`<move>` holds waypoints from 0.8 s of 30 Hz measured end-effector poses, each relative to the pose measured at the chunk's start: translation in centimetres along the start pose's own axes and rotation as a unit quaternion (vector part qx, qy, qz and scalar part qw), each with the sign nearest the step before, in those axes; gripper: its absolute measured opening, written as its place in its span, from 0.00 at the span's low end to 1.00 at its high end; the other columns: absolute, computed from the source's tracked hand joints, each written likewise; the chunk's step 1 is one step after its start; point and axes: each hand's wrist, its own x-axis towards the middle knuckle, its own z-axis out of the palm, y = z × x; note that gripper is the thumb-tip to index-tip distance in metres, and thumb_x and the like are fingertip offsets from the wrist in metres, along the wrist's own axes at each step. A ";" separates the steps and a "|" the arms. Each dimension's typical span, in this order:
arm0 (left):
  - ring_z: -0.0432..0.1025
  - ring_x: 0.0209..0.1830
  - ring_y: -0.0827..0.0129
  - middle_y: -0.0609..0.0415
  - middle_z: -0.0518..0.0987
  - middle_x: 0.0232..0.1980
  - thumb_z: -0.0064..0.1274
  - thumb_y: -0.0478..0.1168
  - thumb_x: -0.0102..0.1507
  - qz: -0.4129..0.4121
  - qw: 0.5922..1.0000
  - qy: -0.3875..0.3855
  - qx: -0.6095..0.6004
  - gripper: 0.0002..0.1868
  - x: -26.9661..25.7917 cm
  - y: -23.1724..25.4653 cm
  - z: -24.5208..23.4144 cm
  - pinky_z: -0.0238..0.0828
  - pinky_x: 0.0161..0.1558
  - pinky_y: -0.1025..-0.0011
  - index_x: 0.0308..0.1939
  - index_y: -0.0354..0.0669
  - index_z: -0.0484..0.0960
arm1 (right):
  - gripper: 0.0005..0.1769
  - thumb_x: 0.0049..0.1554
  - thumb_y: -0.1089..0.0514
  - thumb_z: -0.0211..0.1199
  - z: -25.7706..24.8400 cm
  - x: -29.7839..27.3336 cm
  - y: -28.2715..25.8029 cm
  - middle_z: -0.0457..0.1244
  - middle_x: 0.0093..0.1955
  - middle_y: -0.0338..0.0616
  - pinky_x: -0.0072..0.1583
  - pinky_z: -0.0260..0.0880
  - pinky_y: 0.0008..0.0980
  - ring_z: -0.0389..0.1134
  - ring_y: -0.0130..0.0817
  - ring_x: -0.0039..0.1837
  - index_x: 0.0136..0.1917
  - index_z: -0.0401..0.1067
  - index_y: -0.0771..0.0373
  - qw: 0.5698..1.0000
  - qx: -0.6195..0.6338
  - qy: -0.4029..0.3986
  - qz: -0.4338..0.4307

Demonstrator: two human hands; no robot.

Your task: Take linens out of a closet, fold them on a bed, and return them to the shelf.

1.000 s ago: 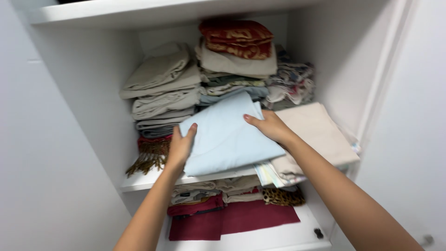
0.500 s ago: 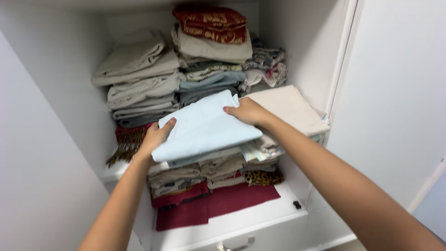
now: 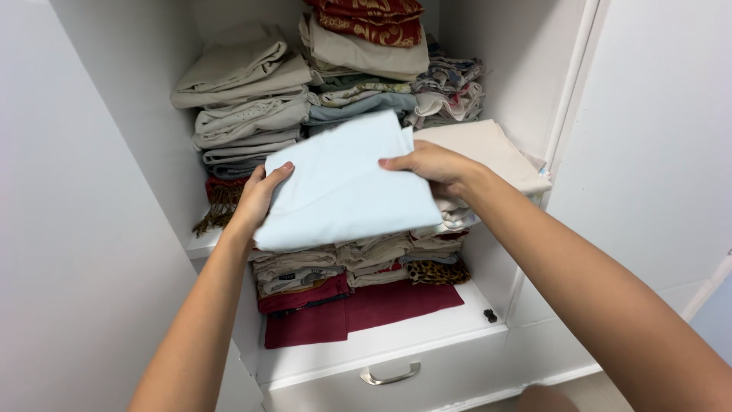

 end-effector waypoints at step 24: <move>0.78 0.53 0.58 0.43 0.81 0.57 0.63 0.47 0.56 -0.015 0.983 -0.158 -0.096 0.39 1.9 1.0 0.6 0.78 0.53 0.63 0.69 0.37 0.72 | 0.53 0.67 0.25 0.57 -6.6 6.0 -0.1 0.65 0.57 0.75 0.46 0.71 0.40 0.65 0.58 0.56 0.72 0.67 0.84 0.937 0.217 -0.266 -0.068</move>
